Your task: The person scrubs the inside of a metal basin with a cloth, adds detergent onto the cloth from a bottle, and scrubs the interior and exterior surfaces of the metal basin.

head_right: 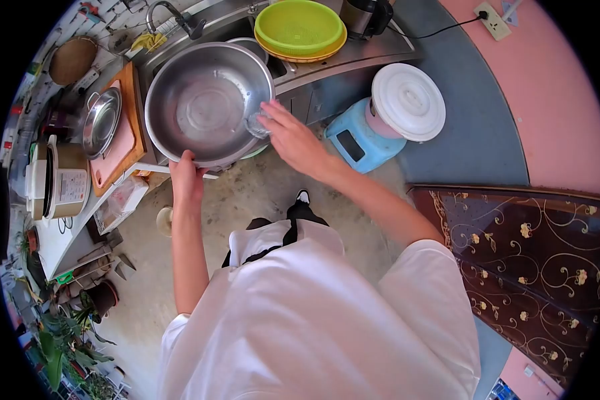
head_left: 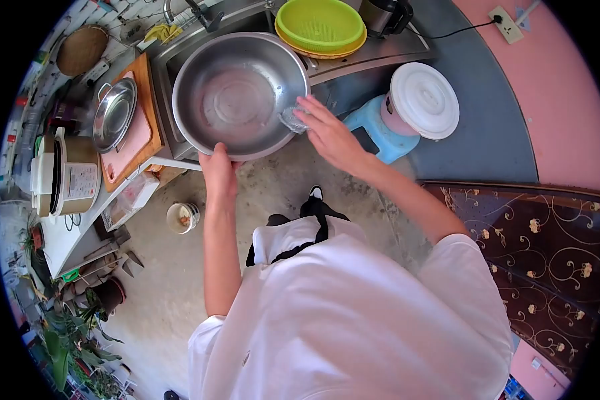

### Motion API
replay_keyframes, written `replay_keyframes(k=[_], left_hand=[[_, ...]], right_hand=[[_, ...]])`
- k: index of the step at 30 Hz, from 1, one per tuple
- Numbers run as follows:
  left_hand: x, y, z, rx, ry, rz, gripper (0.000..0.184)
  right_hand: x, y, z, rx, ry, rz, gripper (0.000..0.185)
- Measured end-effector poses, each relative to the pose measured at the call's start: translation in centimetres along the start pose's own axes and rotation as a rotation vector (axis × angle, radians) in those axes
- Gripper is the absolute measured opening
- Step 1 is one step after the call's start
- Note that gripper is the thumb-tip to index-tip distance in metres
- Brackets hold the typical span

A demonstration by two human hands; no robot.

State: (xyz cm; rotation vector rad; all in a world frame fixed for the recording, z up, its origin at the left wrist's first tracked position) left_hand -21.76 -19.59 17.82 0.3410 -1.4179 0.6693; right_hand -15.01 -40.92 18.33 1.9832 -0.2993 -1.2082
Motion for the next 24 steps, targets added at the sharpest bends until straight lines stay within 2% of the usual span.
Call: replay_keyframes(k=[3,5,7,10,13,17,20,23,24], left_hand=[[-1.1,-0.9,-0.3,0.082,-0.014,0.084,0.037],[-2.5,-0.8,-1.3,0.118,-0.025,0.139,0.037],[-3.4,-0.3,-2.2,0.173,0.063,0.313,0.036],[-2.4,0.8,-1.7,0.078,0.100,0.158,0.034],[-0.4,1.9,-1.1,0.105,0.048,0.130,0.034],[0.2,5.0,-1.2,0.005,0.083,0.094,0.033],[0.7,6.6,-0.8,-0.028,0.107,0.067,0.030],[0.1,8.5,-0.5,-0.132,0.135,0.054,0.027],[0.5,8.7,0.0,-0.124,0.150,0.056,0.026]], right_hand=[[-2.9,-2.8,0.1,-0.025,0.070,-0.009,0.039],[-4.7,-4.5,0.4,-0.033,0.099,-0.127,0.042],[-5.1,-4.2,0.1,0.010,0.159,-0.067,0.041],[-4.1,-3.5,-0.5,0.023,0.238,0.063,0.038],[-1.6,-1.5,-1.8,-0.015,0.267,0.178,0.033],[-1.3,0.2,-4.2,-0.031,0.163,0.228,0.038],[-1.7,-0.6,-5.8,0.078,-0.138,0.017,0.040],[-2.5,-2.1,-7.5,0.163,-0.210,-0.054,0.040],[-3.5,-2.2,-8.0,0.074,-0.310,-0.083,0.038]])
Point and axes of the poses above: each hand's wrist, its own z-axis away from the middle knuckle, its own y-axis out of the back of the hand, x = y × z, the point moved 3 cm from there along -z, towards the middle knuckle, and after that the axes turned 15 degrees about -y, right-handed, at the moved point
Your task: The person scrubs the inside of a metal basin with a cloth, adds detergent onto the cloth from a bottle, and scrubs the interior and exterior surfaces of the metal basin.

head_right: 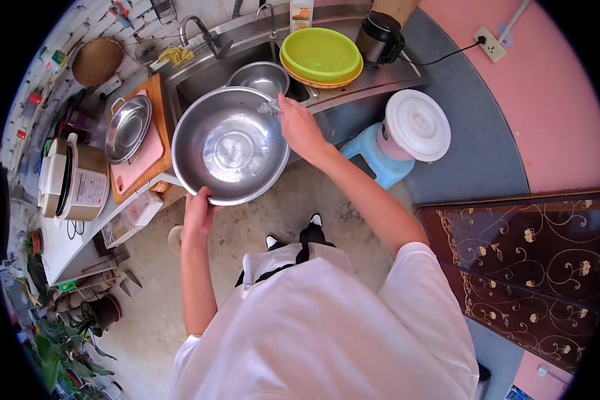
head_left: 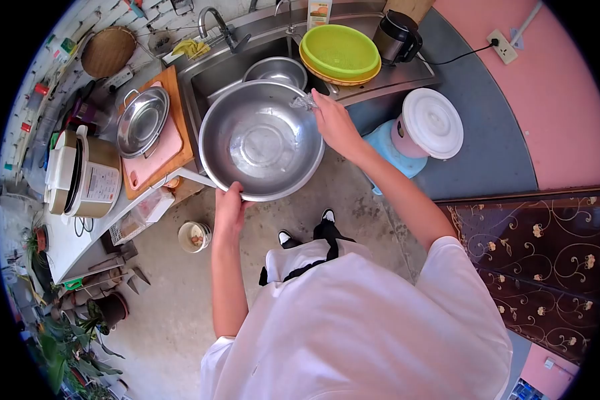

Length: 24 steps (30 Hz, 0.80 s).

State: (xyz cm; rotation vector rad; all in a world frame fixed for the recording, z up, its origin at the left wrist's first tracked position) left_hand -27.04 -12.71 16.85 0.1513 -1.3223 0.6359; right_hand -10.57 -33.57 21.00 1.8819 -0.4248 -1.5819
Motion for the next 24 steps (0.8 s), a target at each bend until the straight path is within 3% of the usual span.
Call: replay_keyframes(k=[7,10,13,16,19,21,24], left_hand=[[1.3,3.3,2.0,-0.104,0.046,-0.139,0.031],[1.2,4.2,2.0,-0.217,0.122,-0.213,0.033],[1.9,4.2,1.4,-0.325,0.164,-0.253,0.033],[2.1,3.7,0.6,-0.472,0.154,-0.448,0.030],[2.5,1.8,0.8,-0.572,0.176,-0.451,0.031],[1.0,1.9,0.4,-0.541,0.208,-0.416,0.032],[1.2,1.5,0.2,-0.382,0.183,-0.246,0.030]], right_hand=[[-2.4,-3.6,-2.0,-0.017,0.254,0.127,0.035],[-3.4,-5.0,-2.2,-0.314,0.434,0.177,0.032],[-4.1,-5.7,-1.4,-0.526,0.374,0.262,0.030],[-4.3,-5.9,0.0,-0.459,0.473,0.363,0.028],[-5.5,-6.0,1.4,-0.442,0.578,0.421,0.027],[-6.0,-5.0,1.7,-0.429,0.619,0.418,0.026],[-4.6,-1.5,0.4,-0.310,0.506,0.401,0.020]])
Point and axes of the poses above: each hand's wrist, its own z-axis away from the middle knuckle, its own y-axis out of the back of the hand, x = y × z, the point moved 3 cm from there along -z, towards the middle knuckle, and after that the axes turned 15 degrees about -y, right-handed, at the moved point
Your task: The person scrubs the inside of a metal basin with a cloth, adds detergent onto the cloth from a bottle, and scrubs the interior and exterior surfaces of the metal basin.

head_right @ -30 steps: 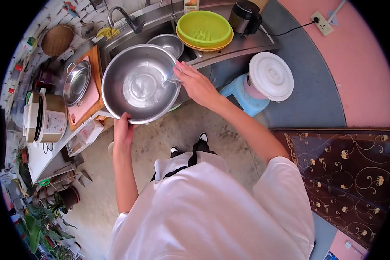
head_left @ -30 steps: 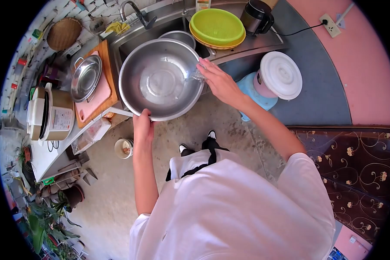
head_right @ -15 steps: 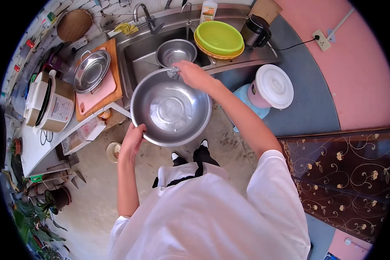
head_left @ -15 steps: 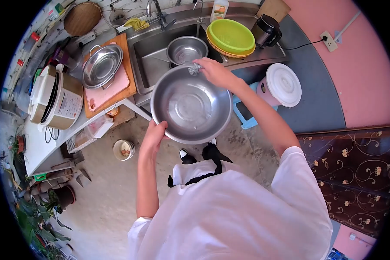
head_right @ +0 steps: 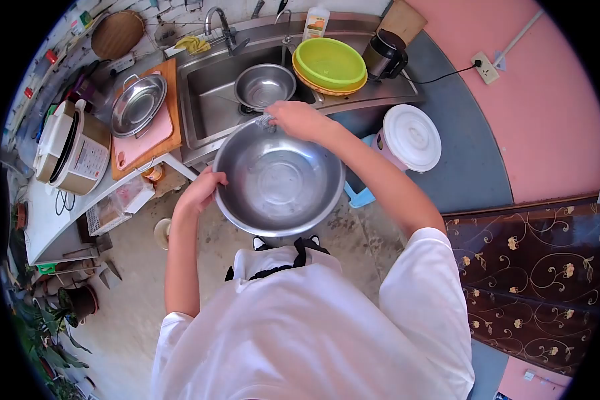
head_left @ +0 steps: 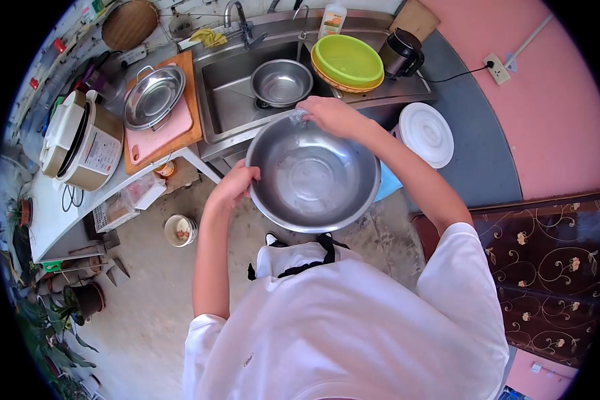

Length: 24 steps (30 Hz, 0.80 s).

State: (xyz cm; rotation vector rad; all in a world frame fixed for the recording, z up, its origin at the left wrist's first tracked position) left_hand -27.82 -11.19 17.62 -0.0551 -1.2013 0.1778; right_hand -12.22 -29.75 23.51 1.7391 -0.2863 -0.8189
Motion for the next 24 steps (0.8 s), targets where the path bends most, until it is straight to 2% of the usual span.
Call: replay_keyframes(k=[1,4,5,7,9,10,11,13,15,16,18,22,24], left_hand=[[0.1,-0.2,0.0,0.081,0.006,0.054,0.029],[1.5,-0.9,-0.8,0.102,-0.066,-0.024,0.024],[2.1,-1.2,-1.1,0.118,-0.074,-0.126,0.026],[2.6,-2.5,-1.5,0.125,-0.081,-0.236,0.029],[3.0,-4.0,-1.8,0.152,-0.159,-0.272,0.039],[3.0,-4.7,-2.0,0.156,-0.199,-0.254,0.048],[3.2,-5.4,-2.1,0.147,-0.208,-0.265,0.048],[3.3,-6.7,-1.8,0.093,-0.184,-0.332,0.046],[3.4,-7.4,-2.0,0.055,-0.189,-0.327,0.045],[4.3,-8.5,-1.6,-0.010,-0.186,-0.361,0.045],[5.5,-10.7,-0.8,-0.076,-0.196,-0.389,0.042],[1.9,-9.6,-3.7,-0.106,-0.160,-0.265,0.033],[1.1,-9.0,-4.3,-0.071,-0.124,-0.212,0.032]], right_hand=[[1.4,0.5,0.8,0.010,-0.005,0.001,0.020],[5.3,2.1,3.4,0.019,-0.381,-0.135,0.020],[5.4,1.8,4.6,0.027,-0.383,-0.137,0.020],[5.6,1.5,7.5,0.242,-0.578,-0.118,0.021],[4.5,1.4,9.9,0.300,-0.635,-0.063,0.022],[4.6,1.0,10.7,0.266,-0.708,-0.001,0.022],[5.1,0.9,11.1,0.231,-0.778,0.062,0.022],[6.8,1.1,11.3,0.259,-0.730,0.061,0.022],[8.2,1.9,10.7,0.243,-0.538,0.061,0.020],[8.2,2.8,10.3,0.252,-0.548,0.059,0.020],[7.3,4.1,9.2,0.190,-0.313,-0.027,0.019],[8.5,4.6,7.2,0.056,-0.257,-0.030,0.018],[8.4,5.2,7.0,0.096,-0.282,-0.020,0.019]])
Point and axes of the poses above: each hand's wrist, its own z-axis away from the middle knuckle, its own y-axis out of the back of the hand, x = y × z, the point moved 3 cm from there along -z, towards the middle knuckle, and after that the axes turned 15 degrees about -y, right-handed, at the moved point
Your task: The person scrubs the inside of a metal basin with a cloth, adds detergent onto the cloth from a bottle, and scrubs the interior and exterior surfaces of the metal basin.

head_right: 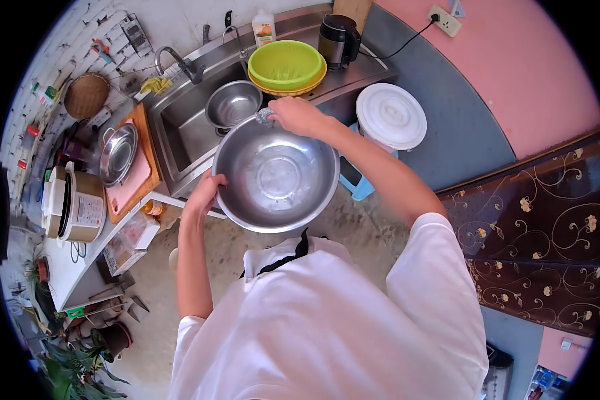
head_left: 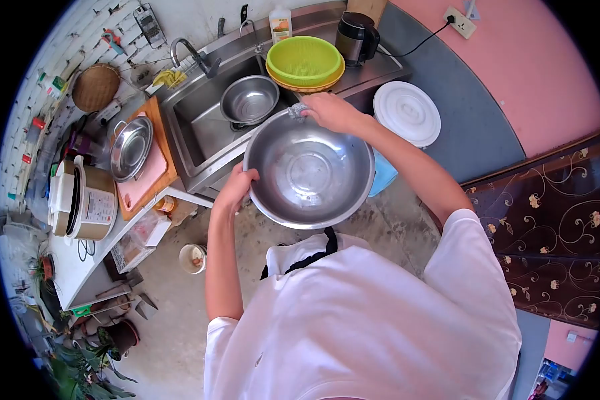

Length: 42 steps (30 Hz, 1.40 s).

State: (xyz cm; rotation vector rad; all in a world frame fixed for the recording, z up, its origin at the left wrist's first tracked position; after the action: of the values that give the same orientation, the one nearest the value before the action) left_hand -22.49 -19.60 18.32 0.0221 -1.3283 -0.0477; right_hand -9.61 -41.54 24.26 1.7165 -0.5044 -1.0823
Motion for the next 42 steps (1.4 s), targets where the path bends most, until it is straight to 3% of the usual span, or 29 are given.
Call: replay_keyframes(k=[3,5,7,9,11,15,17,18,19,22,24,29,36,39,42], left_hand=[[-0.1,-1.1,1.4,0.070,-0.050,0.140,0.033],[-1.1,-2.4,3.3,0.217,-0.234,0.470,0.042],[-1.0,-6.4,5.2,0.240,-0.137,0.729,0.046],[-1.0,-7.7,5.0,0.289,-0.145,0.731,0.038],[-3.3,-6.5,3.8,0.400,-0.084,0.667,0.037],[-1.7,-5.7,4.8,0.426,-0.114,0.699,0.034],[-1.4,-5.8,4.6,0.431,-0.065,0.827,0.031],[-1.5,-5.8,4.2,0.485,-0.041,0.914,0.029],[-1.5,-5.5,3.8,0.481,-0.040,0.912,0.029],[-0.5,-4.9,3.5,0.494,-0.111,0.897,0.024],[0.7,-5.2,4.0,0.483,-0.113,0.911,0.024],[0.9,-6.0,3.8,0.481,-0.133,0.885,0.027],[0.7,-7.4,3.4,0.498,-0.166,0.923,0.031],[1.4,-8.2,3.6,0.484,-0.162,0.865,0.023],[2.1,-8.4,3.8,0.481,-0.202,0.854,0.037]], right_hand=[[-0.2,2.0,-0.2,0.090,-0.069,-0.003,0.022],[0.5,3.8,0.1,0.150,-0.282,-0.065,0.018],[1.3,3.4,0.5,0.199,-0.363,-0.075,0.019],[1.2,2.7,0.8,0.267,-0.351,-0.276,0.021],[0.0,2.0,1.7,0.276,-0.373,-0.276,0.022],[-1.0,0.1,3.7,0.509,-0.344,-0.548,0.021],[-0.8,-1.5,4.9,0.453,-0.436,-1.034,0.022],[-1.5,-2.8,6.1,0.442,-0.527,-0.984,0.024],[-2.5,-4.6,7.3,0.463,-0.457,-0.773,0.026],[-5.3,-7.1,9.1,0.454,-0.403,-0.948,0.028],[-5.6,-6.5,9.8,0.403,-0.666,-1.293,0.028],[-5.6,-4.4,10.3,0.398,-0.592,-1.289,0.028],[-7.1,-6.0,11.5,0.428,-0.495,-0.932,0.027],[-6.5,-5.3,11.0,0.442,-0.501,-0.912,0.024],[-5.7,-5.2,10.2,0.484,-0.505,-1.000,0.027]])
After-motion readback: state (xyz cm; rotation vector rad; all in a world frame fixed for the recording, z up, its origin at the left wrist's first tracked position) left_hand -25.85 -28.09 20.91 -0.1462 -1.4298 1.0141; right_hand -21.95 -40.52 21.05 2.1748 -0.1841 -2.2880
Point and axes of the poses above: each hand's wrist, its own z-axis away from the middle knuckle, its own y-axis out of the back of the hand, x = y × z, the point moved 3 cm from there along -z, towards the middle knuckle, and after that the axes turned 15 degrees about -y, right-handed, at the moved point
